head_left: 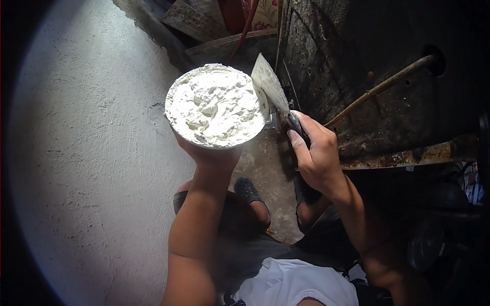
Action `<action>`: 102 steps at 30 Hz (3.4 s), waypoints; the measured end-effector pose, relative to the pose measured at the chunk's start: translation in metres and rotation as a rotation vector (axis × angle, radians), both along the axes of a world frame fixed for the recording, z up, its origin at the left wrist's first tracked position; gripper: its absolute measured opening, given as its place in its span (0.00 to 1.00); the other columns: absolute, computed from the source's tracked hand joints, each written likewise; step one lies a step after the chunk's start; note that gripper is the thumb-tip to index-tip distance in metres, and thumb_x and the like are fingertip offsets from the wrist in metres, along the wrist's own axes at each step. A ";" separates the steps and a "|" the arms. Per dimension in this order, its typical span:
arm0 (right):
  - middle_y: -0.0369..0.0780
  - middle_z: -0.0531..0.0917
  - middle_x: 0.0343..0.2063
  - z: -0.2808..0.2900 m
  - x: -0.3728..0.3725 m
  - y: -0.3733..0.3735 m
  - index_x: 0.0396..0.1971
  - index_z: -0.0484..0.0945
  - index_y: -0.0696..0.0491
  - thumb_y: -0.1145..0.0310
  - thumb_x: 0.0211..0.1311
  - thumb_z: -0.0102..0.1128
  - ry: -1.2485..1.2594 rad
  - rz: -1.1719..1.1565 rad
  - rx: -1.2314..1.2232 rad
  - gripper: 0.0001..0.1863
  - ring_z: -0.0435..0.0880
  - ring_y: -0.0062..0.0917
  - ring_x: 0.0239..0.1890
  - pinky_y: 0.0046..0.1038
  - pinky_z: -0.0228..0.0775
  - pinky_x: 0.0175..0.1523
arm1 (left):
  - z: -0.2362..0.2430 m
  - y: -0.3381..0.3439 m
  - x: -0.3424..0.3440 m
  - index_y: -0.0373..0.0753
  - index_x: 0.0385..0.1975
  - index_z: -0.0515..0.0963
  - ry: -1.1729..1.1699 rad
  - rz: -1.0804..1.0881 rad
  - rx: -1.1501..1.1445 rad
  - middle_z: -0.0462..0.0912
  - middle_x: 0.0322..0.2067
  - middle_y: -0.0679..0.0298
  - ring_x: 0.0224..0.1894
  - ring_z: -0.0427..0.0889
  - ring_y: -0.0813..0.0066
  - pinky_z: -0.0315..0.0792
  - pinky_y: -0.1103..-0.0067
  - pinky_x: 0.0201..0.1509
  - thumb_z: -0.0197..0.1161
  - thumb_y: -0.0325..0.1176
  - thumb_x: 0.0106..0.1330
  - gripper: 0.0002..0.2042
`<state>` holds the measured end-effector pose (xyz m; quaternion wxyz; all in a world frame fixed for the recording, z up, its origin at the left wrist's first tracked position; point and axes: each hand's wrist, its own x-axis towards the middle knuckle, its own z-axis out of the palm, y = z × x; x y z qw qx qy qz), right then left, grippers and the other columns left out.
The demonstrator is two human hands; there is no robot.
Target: Applying plaster or putty to a wall with a putty knife.
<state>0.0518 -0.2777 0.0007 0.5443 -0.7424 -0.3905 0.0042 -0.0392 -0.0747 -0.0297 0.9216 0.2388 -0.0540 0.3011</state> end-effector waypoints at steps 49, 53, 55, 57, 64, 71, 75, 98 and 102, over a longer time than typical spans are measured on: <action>0.57 0.83 0.32 -0.029 0.003 -0.003 0.39 0.76 0.65 0.74 0.69 0.55 0.094 0.044 -0.279 0.08 0.82 0.56 0.37 0.47 0.73 0.41 | 0.008 -0.001 -0.003 0.40 0.74 0.59 0.197 0.054 0.012 0.64 0.72 0.52 0.73 0.65 0.51 0.61 0.54 0.75 0.41 0.64 0.74 0.38; 0.51 0.84 0.29 -0.022 0.002 0.004 0.43 0.77 0.63 0.73 0.70 0.55 0.211 0.018 -0.144 0.09 0.85 0.47 0.32 0.41 0.73 0.38 | -0.001 0.020 -0.013 0.40 0.74 0.59 0.029 -0.005 0.078 0.63 0.73 0.53 0.75 0.62 0.52 0.59 0.55 0.77 0.40 0.62 0.75 0.37; 0.44 0.83 0.26 -0.018 0.003 0.002 0.47 0.78 0.61 0.72 0.72 0.55 0.410 -0.036 -0.016 0.11 0.83 0.31 0.27 0.34 0.72 0.35 | 0.000 0.025 -0.009 0.40 0.74 0.60 -0.055 -0.029 0.110 0.63 0.73 0.53 0.75 0.63 0.53 0.58 0.55 0.77 0.41 0.62 0.75 0.37; 0.39 0.80 0.23 -0.015 0.004 0.000 0.48 0.78 0.61 0.70 0.73 0.54 0.512 -0.040 0.003 0.12 0.78 0.20 0.26 0.29 0.70 0.33 | 0.003 0.023 -0.010 0.40 0.74 0.60 0.000 -0.017 0.067 0.64 0.73 0.54 0.74 0.63 0.53 0.58 0.55 0.77 0.42 0.61 0.75 0.36; 0.36 0.77 0.22 -0.004 0.004 -0.001 0.45 0.78 0.61 0.70 0.74 0.53 0.514 -0.037 0.064 0.10 0.74 0.18 0.26 0.27 0.67 0.33 | 0.019 0.010 -0.007 0.41 0.75 0.59 0.225 0.106 0.008 0.63 0.73 0.52 0.75 0.62 0.52 0.57 0.53 0.77 0.45 0.64 0.72 0.39; 0.38 0.77 0.21 0.002 0.004 -0.001 0.45 0.78 0.61 0.71 0.74 0.55 0.349 -0.076 0.093 0.09 0.73 0.18 0.25 0.28 0.67 0.32 | 0.018 0.006 -0.006 0.43 0.75 0.57 0.187 0.071 0.072 0.61 0.74 0.53 0.75 0.61 0.51 0.56 0.52 0.78 0.52 0.68 0.66 0.44; 0.41 0.77 0.21 0.001 0.005 -0.003 0.45 0.79 0.62 0.71 0.73 0.56 0.325 -0.083 0.073 0.10 0.75 0.19 0.25 0.29 0.68 0.32 | 0.015 0.006 -0.003 0.43 0.75 0.57 0.188 0.072 0.082 0.62 0.73 0.53 0.75 0.61 0.51 0.56 0.52 0.78 0.53 0.68 0.66 0.44; 0.51 0.83 0.25 0.001 0.001 -0.001 0.40 0.78 0.64 0.74 0.70 0.57 0.179 -0.026 0.009 0.08 0.85 0.39 0.26 0.37 0.71 0.32 | 0.000 0.013 -0.012 0.41 0.76 0.56 -0.064 -0.102 0.017 0.62 0.73 0.53 0.75 0.63 0.54 0.60 0.56 0.77 0.41 0.68 0.71 0.42; 0.54 0.82 0.25 -0.003 0.001 -0.003 0.37 0.78 0.64 0.73 0.69 0.58 0.161 -0.009 -0.060 0.07 0.85 0.48 0.28 0.41 0.72 0.32 | 0.012 0.002 -0.006 0.41 0.74 0.60 0.162 0.029 0.059 0.65 0.71 0.56 0.72 0.67 0.56 0.62 0.58 0.75 0.38 0.68 0.73 0.41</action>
